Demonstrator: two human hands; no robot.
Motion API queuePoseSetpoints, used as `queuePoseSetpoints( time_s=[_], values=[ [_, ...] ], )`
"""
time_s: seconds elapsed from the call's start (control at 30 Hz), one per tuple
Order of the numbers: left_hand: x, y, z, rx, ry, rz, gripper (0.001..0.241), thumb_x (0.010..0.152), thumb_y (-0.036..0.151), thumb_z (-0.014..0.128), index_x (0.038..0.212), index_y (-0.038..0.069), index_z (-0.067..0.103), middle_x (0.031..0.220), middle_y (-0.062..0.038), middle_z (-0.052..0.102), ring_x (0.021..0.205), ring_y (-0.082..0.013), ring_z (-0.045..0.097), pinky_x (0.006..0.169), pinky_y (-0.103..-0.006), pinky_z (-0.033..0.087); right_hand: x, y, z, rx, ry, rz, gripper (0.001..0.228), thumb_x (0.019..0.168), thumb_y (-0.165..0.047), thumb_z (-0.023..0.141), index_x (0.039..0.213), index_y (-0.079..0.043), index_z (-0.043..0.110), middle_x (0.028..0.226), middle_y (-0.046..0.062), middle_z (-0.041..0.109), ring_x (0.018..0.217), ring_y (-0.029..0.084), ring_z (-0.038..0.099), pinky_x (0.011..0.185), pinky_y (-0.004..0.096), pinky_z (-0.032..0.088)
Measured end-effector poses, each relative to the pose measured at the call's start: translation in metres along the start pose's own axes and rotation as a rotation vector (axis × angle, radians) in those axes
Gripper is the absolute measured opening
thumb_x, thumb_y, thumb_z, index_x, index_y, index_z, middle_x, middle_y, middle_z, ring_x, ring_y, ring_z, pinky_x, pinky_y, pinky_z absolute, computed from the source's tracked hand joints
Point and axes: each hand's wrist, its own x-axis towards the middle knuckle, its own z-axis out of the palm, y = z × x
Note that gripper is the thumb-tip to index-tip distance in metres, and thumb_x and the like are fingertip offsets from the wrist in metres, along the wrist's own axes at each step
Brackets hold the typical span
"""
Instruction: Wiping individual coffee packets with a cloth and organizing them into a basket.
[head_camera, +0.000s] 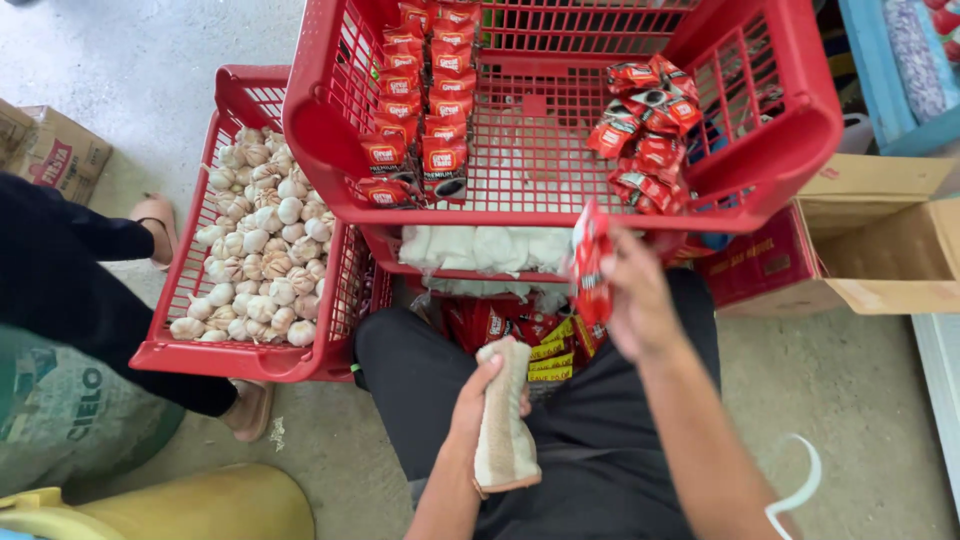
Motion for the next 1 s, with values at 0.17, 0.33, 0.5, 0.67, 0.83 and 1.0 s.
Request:
queuePoseSetpoints(
  time_s=[0.17, 0.33, 0.5, 0.67, 0.83, 1.0],
  values=[
    [-0.041, 0.009, 0.027, 0.251, 0.043, 0.333, 0.039, 0.092, 0.014, 0.061, 0.128, 0.001, 0.063, 0.095, -0.016, 0.067, 0.07, -0.0195, 0.059, 0.063, -0.0307, 0.049, -0.101, 0.056, -0.004, 0.429, 0.086, 0.289, 0.055, 0.095, -0.029, 0.051, 0.136, 0.007, 0.054, 0.114, 0.025, 0.069, 0.097, 0.037, 0.068, 0.085, 0.044, 0.056],
    [-0.087, 0.0, 0.102, 0.576, 0.073, 0.617, 0.037, 0.087, 0.001, 0.065, 0.124, -0.002, 0.065, 0.105, -0.016, 0.072, 0.078, -0.0224, 0.072, 0.064, -0.0323, 0.061, -0.147, 0.062, 0.012, 0.366, 0.221, 0.372, 0.056, 0.099, -0.029, 0.042, 0.141, 0.008, 0.052, 0.124, 0.024, 0.068, 0.099, 0.034, 0.067, 0.085, 0.045, 0.055],
    [-0.102, -0.027, 0.114, 1.087, 0.107, 0.916, 0.035, 0.082, 0.01, 0.072, 0.116, 0.003, 0.068, 0.096, -0.008, 0.076, 0.079, -0.0165, 0.068, 0.076, -0.028, 0.056, -0.157, 0.052, 0.016, 0.107, 0.217, 0.337, 0.051, 0.085, 0.008, 0.06, 0.136, 0.004, 0.058, 0.11, 0.019, 0.07, 0.09, 0.021, 0.064, 0.081, 0.033, 0.051],
    [-0.115, -0.022, 0.084, 0.935, 0.135, 0.693, 0.031, 0.082, 0.005, 0.069, 0.113, 0.001, 0.074, 0.094, -0.006, 0.076, 0.078, -0.0128, 0.063, 0.074, -0.0248, 0.051, -0.164, 0.05, 0.0, 0.011, 0.217, 0.332, 0.074, 0.082, 0.008, 0.067, 0.153, 0.002, 0.047, 0.108, 0.018, 0.071, 0.083, 0.019, 0.065, 0.073, 0.028, 0.052],
    [-0.135, 0.001, 0.095, 1.215, -0.084, 0.904, 0.035, 0.074, 0.007, 0.078, 0.108, 0.003, 0.073, 0.125, -0.01, 0.059, 0.106, -0.0222, 0.06, 0.088, -0.0304, 0.051, -0.169, 0.028, 0.004, -0.3, 0.034, 0.34, 0.065, 0.074, 0.013, 0.074, 0.138, 0.006, 0.066, 0.094, 0.011, 0.076, 0.069, 0.012, 0.06, 0.063, 0.022, 0.049],
    [-0.149, 0.017, 0.111, 1.226, -0.323, 0.673, 0.038, 0.071, -0.001, 0.071, 0.109, -0.002, 0.07, 0.109, -0.009, 0.07, 0.089, -0.0194, 0.064, 0.08, -0.0271, 0.051, -0.172, -0.005, 0.008, -0.575, -0.173, 0.343, 0.062, 0.072, -0.003, 0.084, 0.132, 0.002, 0.07, 0.116, 0.006, 0.07, 0.089, 0.015, 0.066, 0.081, 0.024, 0.053]
  ],
)
